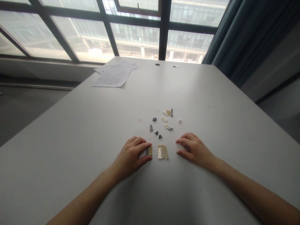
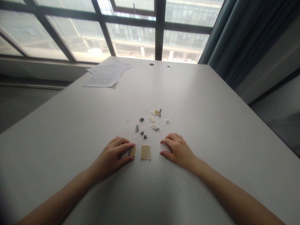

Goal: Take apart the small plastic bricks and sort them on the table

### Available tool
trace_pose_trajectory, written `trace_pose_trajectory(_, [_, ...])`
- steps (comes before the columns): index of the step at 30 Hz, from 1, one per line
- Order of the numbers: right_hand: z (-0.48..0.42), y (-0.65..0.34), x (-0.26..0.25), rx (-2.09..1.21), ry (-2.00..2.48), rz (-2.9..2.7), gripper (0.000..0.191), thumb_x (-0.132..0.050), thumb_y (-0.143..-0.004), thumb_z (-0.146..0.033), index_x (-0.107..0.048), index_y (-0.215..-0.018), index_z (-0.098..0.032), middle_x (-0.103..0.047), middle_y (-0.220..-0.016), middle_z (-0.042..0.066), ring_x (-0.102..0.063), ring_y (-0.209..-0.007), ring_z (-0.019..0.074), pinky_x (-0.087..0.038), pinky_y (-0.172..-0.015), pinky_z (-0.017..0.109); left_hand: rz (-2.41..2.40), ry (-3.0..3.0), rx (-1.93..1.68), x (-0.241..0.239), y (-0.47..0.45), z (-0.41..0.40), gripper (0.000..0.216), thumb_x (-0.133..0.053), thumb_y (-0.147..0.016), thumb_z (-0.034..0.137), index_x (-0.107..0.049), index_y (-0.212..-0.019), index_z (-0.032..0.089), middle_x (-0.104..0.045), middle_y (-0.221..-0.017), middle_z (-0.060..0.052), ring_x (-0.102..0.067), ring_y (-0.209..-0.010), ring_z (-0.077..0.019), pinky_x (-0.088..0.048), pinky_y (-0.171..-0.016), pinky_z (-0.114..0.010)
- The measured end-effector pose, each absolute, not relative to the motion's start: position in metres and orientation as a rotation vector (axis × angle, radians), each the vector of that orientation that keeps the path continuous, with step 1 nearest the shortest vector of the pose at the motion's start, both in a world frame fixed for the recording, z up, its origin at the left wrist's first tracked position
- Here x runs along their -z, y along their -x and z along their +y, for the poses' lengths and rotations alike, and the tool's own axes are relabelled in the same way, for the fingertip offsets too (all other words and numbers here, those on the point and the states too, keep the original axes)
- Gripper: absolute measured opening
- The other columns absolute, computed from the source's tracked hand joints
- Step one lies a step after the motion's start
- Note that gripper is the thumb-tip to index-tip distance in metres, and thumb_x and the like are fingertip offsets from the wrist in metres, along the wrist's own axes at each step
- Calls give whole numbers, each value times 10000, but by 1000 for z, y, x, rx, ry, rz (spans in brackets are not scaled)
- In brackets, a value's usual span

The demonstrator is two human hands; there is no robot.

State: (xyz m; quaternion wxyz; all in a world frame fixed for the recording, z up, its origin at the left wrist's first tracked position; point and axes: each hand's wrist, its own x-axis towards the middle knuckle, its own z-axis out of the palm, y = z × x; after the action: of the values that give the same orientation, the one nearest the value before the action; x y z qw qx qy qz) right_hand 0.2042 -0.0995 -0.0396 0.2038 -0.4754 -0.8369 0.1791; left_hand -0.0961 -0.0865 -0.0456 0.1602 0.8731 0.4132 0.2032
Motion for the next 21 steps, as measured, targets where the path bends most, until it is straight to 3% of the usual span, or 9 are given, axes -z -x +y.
trace_pose_trajectory(6, [-101, -182, 36, -463, 1201, -2442, 562, -757, -733, -430, -591, -1214, -191, -590, -1145, 114, -490, -1072, 278, -400, -953, 442, 1179, -2495, -598, 44, 96, -88, 330, -670, -808, 358, -650, -1105, 216, -629, -1016, -67, -541, -960, -228, -459, -882, -379])
trace_pose_trajectory(13, [-97, -170, 37, -455, 1188, -2488, 455, -720, -776, -404, -614, -1163, -190, -600, -1131, 97, -480, -1063, 264, -374, -938, 424, 1163, -2495, -582, 44, 95, -88, 331, -661, -823, 356, -634, -1119, 210, -622, -1015, -64, -525, -970, -228, -440, -896, -390])
trace_pose_trajectory(21, [-98, -166, 40, -436, 1196, -2471, 522, -719, -764, -456, -596, -1187, -176, -600, -1141, 113, -489, -1070, 274, -386, -934, 441, 1164, -2495, -574, 45, 96, -88, 339, -659, -822, 359, -630, -1129, 218, -623, -1016, -64, -529, -970, -228, -442, -901, -393])
